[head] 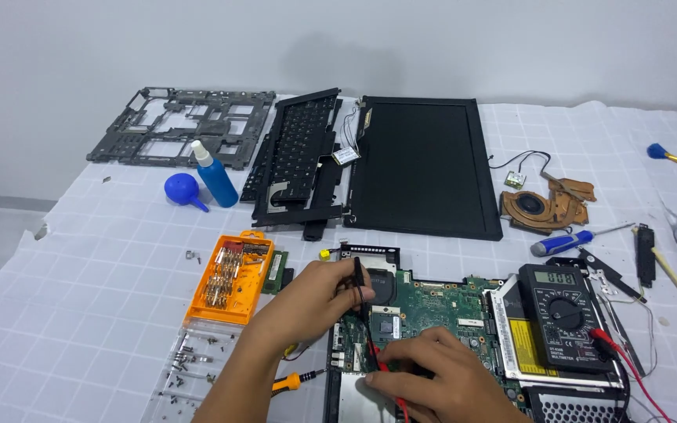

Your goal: Testing electrical components on a laptop motherboard using a digital multimeter

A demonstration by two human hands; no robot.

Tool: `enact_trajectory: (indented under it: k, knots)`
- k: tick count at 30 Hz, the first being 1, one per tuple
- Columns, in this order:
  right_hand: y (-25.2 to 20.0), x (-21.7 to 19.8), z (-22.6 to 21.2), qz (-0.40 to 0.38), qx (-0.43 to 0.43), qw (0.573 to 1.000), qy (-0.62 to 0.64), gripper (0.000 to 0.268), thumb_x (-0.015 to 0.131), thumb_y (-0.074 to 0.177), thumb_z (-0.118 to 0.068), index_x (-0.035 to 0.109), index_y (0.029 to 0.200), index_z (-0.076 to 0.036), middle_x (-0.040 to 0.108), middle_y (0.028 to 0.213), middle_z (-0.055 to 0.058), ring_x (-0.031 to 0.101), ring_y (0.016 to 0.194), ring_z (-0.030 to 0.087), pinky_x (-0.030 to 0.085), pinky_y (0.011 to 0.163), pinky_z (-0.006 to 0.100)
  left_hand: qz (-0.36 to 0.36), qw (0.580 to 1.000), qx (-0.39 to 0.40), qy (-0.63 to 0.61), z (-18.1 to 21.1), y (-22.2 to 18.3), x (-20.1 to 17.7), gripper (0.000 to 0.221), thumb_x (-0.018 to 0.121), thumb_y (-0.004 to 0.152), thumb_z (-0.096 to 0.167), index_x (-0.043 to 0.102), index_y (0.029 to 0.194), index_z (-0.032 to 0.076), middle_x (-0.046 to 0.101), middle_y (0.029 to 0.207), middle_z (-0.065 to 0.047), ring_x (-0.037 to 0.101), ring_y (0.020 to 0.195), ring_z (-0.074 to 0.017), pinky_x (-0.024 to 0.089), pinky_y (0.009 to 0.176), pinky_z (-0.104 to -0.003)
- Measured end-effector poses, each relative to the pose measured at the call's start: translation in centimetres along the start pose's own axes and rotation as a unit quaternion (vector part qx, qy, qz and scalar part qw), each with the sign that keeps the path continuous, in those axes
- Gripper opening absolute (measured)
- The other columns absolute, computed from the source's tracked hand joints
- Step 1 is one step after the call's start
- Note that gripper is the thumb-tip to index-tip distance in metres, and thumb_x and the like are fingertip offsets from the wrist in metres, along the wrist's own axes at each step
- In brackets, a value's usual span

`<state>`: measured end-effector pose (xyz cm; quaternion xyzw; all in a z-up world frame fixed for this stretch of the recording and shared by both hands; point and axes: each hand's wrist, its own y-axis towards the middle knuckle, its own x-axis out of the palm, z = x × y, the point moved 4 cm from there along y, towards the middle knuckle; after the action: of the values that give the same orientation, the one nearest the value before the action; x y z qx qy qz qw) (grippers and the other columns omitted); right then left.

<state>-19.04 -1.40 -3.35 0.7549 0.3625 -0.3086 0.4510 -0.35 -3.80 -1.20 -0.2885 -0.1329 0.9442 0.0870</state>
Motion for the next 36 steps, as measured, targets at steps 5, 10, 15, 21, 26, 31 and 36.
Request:
enact_trajectory:
  k: [5, 10, 15, 21, 26, 31, 36]
  knots:
    - [-0.1, 0.1, 0.1, -0.003, 0.011, 1.000, 0.001, 0.022, 0.066, 0.089, -0.019, 0.068, 0.110, -0.026, 0.062, 0.102, 0.009, 0.055, 0.077, 0.027, 0.044, 0.064, 0.041, 0.002, 1.000, 0.001, 0.013, 0.1, -0.1, 0.0, 0.012, 0.059, 0.092, 0.024, 0.063, 0.095, 0.013, 0.065, 0.086, -0.003, 0.057, 0.075, -0.0136, 0.043, 0.066, -0.027]
    - [0.0, 0.1, 0.0, -0.011, 0.004, 1.000, -0.003, 0.024, 0.065, 0.090, -0.021, 0.068, 0.113, -0.026, 0.061, 0.103, 0.009, 0.057, 0.082, 0.027, 0.046, 0.067, 0.041, -0.005, 1.000, -0.028, -0.003, 0.5, -0.4, -0.1, 0.010, 0.059, 0.092, 0.022, 0.063, 0.095, 0.013, 0.065, 0.087, -0.003, 0.059, 0.078, -0.0136, 0.044, 0.068, -0.026]
    - [0.7, -0.6, -0.8, -0.006, 0.009, 0.999, 0.031, 0.021, 0.058, 0.095, -0.026, 0.068, 0.113, -0.022, 0.061, 0.100, 0.012, 0.060, 0.082, 0.026, 0.045, 0.070, 0.040, -0.010, 1.000, -0.014, -0.003, 0.6, -0.3, -0.2, 0.010, 0.059, 0.093, 0.022, 0.062, 0.091, 0.013, 0.065, 0.081, -0.003, 0.060, 0.076, -0.0148, 0.044, 0.067, -0.027]
    - [0.5, -0.9, -0.8, -0.022, 0.020, 0.999, 0.043, 0.025, 0.063, 0.095, -0.027, 0.065, 0.118, -0.019, 0.060, 0.103, 0.013, 0.057, 0.086, 0.029, 0.043, 0.075, 0.041, -0.004, 0.999, -0.038, 0.007, 0.7, 0.1, 0.0, 0.010, 0.059, 0.092, 0.023, 0.061, 0.088, 0.014, 0.066, 0.083, -0.002, 0.060, 0.077, -0.0126, 0.044, 0.069, -0.026]
    - [0.4, -1.0, -0.9, -0.014, 0.020, 0.998, 0.052, 0.025, 0.061, 0.096, -0.030, 0.063, 0.119, -0.020, 0.060, 0.103, 0.014, 0.056, 0.087, 0.029, 0.042, 0.076, 0.041, 0.001, 1.000, -0.015, 0.017, -0.1, 0.5, 0.3, 0.011, 0.060, 0.091, 0.026, 0.063, 0.088, 0.015, 0.067, 0.080, -0.001, 0.061, 0.075, -0.0123, 0.044, 0.068, -0.025]
    - [0.2, -0.9, -0.6, -0.019, 0.030, 0.998, 0.060, 0.022, 0.066, 0.094, -0.024, 0.064, 0.116, -0.021, 0.060, 0.108, 0.013, 0.054, 0.088, 0.031, 0.043, 0.073, 0.042, 0.006, 0.999, -0.037, 0.011, -0.2, 0.5, 0.4, 0.011, 0.061, 0.091, 0.025, 0.064, 0.088, 0.014, 0.068, 0.081, -0.001, 0.059, 0.077, -0.0113, 0.044, 0.070, -0.024]
    - [0.2, -1.1, -0.9, -0.007, 0.025, 0.998, 0.065, 0.019, 0.061, 0.096, -0.027, 0.064, 0.114, -0.021, 0.060, 0.107, 0.013, 0.054, 0.086, 0.030, 0.041, 0.074, 0.041, 0.012, 0.999, -0.033, 0.008, -0.5, 0.7, 0.5, 0.011, 0.062, 0.090, 0.024, 0.065, 0.088, 0.014, 0.068, 0.080, 0.000, 0.059, 0.075, -0.0109, 0.044, 0.069, -0.024]
